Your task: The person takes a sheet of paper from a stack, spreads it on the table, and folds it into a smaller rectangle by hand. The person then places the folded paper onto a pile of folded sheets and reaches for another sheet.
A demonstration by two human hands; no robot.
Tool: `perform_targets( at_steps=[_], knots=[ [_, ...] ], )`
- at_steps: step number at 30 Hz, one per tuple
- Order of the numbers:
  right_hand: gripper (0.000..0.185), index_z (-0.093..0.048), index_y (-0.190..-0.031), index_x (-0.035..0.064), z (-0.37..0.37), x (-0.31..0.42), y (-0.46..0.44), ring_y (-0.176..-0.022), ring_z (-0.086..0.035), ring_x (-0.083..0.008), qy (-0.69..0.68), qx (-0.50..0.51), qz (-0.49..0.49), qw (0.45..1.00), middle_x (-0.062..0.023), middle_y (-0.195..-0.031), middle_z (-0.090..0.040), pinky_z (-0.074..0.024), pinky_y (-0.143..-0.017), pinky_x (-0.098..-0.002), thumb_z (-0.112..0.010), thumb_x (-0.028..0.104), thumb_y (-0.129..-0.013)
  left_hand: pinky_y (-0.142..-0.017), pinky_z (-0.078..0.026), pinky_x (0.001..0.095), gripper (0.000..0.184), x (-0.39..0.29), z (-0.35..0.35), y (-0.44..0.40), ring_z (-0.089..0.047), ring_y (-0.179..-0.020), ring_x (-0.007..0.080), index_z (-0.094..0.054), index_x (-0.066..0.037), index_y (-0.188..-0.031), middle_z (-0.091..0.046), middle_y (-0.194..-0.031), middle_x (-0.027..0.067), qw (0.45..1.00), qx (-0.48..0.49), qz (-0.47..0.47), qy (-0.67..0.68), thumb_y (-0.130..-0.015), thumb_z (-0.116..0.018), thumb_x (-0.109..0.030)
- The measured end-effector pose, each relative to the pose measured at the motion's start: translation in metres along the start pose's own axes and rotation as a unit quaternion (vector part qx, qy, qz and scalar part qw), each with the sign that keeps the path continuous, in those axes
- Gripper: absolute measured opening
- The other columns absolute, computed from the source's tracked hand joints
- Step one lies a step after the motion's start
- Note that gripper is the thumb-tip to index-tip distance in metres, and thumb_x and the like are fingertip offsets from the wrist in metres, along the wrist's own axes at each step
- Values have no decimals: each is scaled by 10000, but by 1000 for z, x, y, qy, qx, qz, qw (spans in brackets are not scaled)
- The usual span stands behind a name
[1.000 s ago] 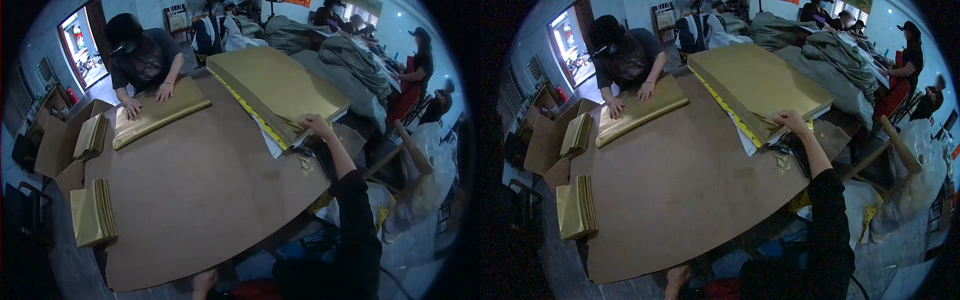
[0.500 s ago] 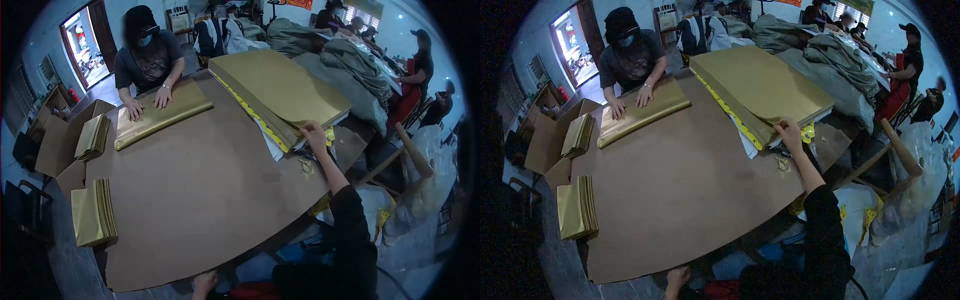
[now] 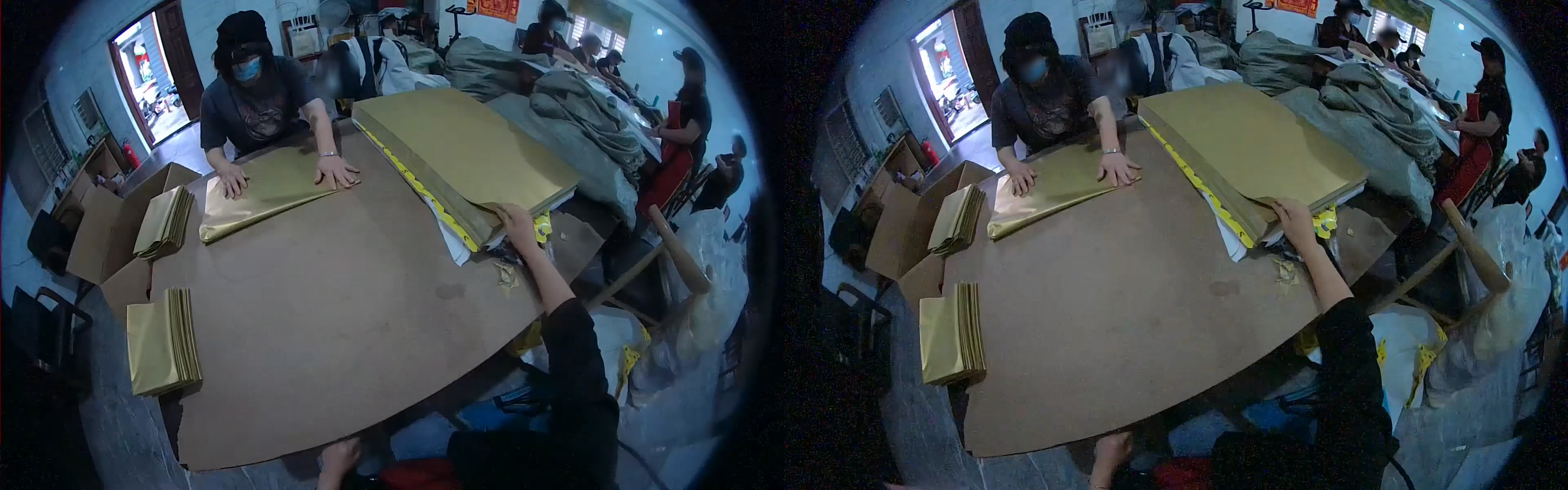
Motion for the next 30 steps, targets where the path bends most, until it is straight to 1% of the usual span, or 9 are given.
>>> perform_targets(
  at_steps=[5, 9, 13, 17, 19, 21, 23, 26, 30],
  knots=[
    [283, -589, -1043, 33, 13, -25, -30, -849, -574, -406, 82, -51, -135, 986, -198, -883, -629, -459, -716, -457, -549, 261, -880, -600, -523, 424, 187, -8, 17, -2, -633, -665, 302, -657, -194, -928, -644, -767, 104, 995, -92, -27, 23, -756, -587, -215],
    [407, -602, -1074, 72, -4, -18, -26, -866, -607, -359, 92, 39, -69, 993, -168, -902, -648, -475, -733, -430, -659, 351, -785, -585, -515, 432, 159, -7, 10, -6, -629, -654, 314, -655, -172, -909, -642, -758, 116, 999, -29, -26, 38, -800, -556, -233],
    [406, -575, -1120, 91, -16, -9, -17, -888, -610, -340, 111, 144, -106, 978, -175, -969, -638, -481, -738, -426, -682, 259, -766, -577, -509, 448, 154, -6, 6, -7, -620, -647, 333, -648, -147, -886, -641, -739, 120, 999, -7, -9, 54, -824, -537, -233],
    [483, -531, -1206, 115, -5, -11, -14, -933, -602, -325, -31, -7, -88, 996, -184, -1056, -611, -476, -776, -438, -681, 71, -749, -571, -510, 446, 149, -9, 22, 0, -622, -655, 333, -654, -138, -870, -645, -753, 121, 984, -128, -34, 120, -819, -545, -226],
    [495, -529, -1218, 116, 5, -13, -10, -977, -585, -330, -102, -83, -97, 987, -174, -1083, -603, -469, -808, -435, -652, 33, -746, -631, -507, 448, 248, -11, 16, -4, -629, -762, 321, -637, -107, -1003, -650, -820, 128, 996, -34, -16, 84, -780, -609, -213],
    [477, -542, -1211, 101, 2, -21, -14, -1007, -565, -345, 74, -37, -37, 996, -173, -1106, -594, -455, -842, -442, -604, 7, -747, -626, -510, 446, 265, -10, 16, -9, -632, -750, 317, -640, -112, -1017, -651, -806, 124, 997, -7, 2, 70, -768, -615, -200],
    [421, -560, -1181, 78, -10, -37, -20, -1040, -534, -363, 187, 103, -144, 966, -181, -1143, -573, -432, -875, -448, -543, 12, -765, -621, -512, 444, 285, -6, 11, -8, -634, -738, 314, -642, -118, -1030, -653, -792, 120, 998, 20, 22, 58, -755, -621, -187],
    [373, -605, -1132, 106, 18, -20, -49, -966, -550, -377, 178, -82, -47, 979, -185, -1042, -607, -458, -784, -453, -456, 9, -804, -637, -519, 446, 209, -10, 22, -6, -639, -763, 309, -641, -152, -960, -657, -820, 103, 995, -41, -12, 87, -773, -554, -187],
    [369, -601, -1104, 82, 40, 24, -81, -847, -563, -363, 201, -64, -53, 976, -192, -934, -618, -458, -702, -466, -440, -44, -797, -682, -521, 432, 268, -13, 23, -5, -640, -795, 303, -645, -152, -1004, -660, -861, 103, 997, -28, -11, 74, -746, -572, -161]
  ],
)
Point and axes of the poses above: each hand's wrist, its own y-axis away from the middle knuckle, its own z-axis out of the back of the hand, x = y × z, the point moved 9 cm from there along -y, towards the middle knuckle
